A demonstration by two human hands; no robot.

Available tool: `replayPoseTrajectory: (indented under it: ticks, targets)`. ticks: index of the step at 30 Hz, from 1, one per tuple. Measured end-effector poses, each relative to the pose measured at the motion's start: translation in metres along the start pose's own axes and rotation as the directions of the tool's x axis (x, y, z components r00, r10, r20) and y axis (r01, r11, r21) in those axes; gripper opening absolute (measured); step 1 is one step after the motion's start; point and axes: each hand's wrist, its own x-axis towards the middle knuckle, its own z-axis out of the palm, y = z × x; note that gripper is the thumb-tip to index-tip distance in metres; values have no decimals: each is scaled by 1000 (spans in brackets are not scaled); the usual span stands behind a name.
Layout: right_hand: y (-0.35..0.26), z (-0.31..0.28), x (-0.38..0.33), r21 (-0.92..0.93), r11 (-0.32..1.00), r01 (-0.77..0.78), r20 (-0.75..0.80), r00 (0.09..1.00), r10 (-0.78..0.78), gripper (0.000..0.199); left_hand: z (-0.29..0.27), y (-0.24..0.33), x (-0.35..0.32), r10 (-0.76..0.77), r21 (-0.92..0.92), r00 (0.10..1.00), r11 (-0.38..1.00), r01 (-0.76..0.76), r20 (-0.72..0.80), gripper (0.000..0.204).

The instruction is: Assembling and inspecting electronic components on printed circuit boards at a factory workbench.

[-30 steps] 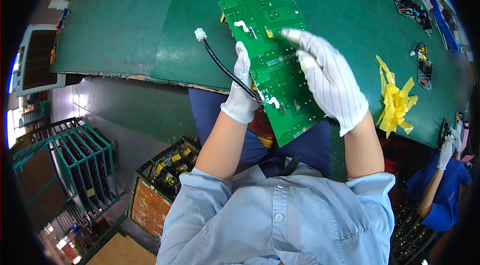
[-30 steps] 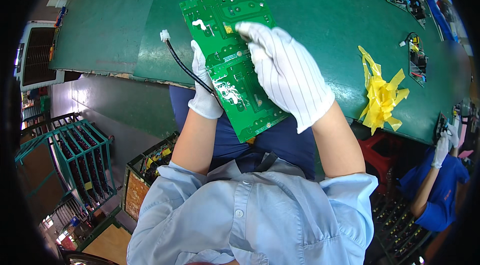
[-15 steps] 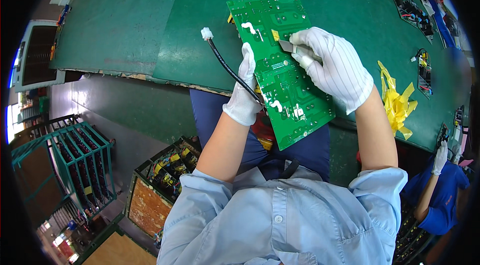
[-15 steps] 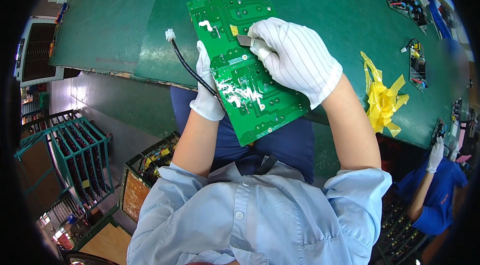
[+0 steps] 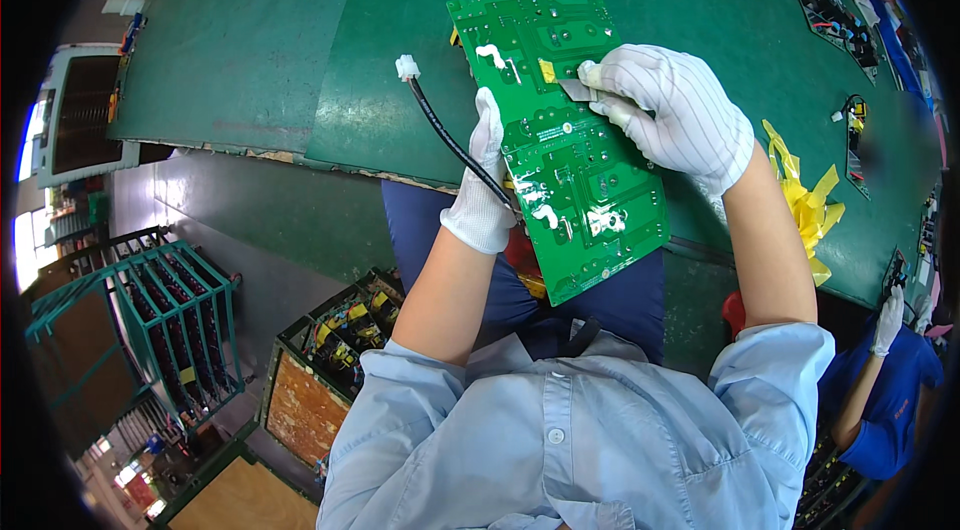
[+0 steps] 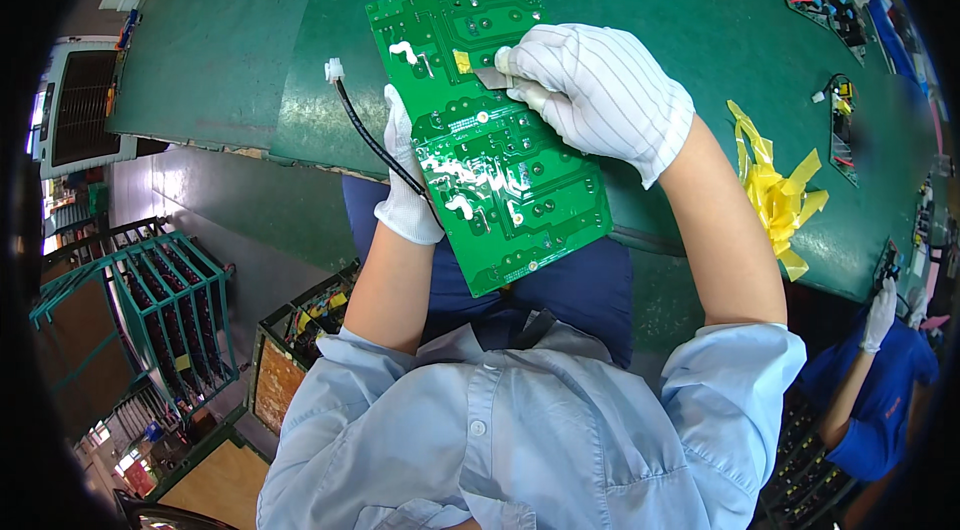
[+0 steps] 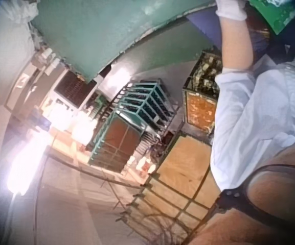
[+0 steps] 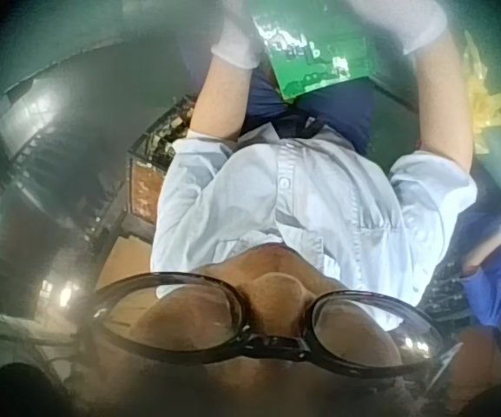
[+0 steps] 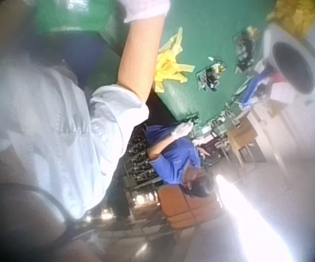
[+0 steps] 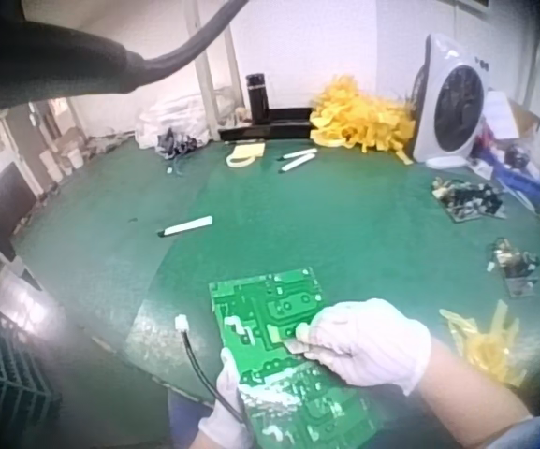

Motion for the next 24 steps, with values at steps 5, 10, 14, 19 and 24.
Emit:
replayPoseTrajectory:
  ticks: [5,10,14,19,24]
  targets:
    - [6,5,1,-16,997,78,9,997,-78,18,4,1,-1,-16,27,1000,1000,15,21,71]
    - [7,9,-1,29,998,48,-24,999,-47,27,-20,-10,14,-61,-572,907,758,314,416,76]
    - [-1,9,6,133,986,-101,28,995,98,30,-24,-11,21,2,-557,888,779,287,460,76]
    - [-2,4,10,48,995,-87,166,983,78,33,-28,-9,20,9,-482,934,858,177,358,74]
    - [6,13,6,272,961,-51,-21,998,59,33,-6,-4,12,9,22,992,1000,-12,127,73]
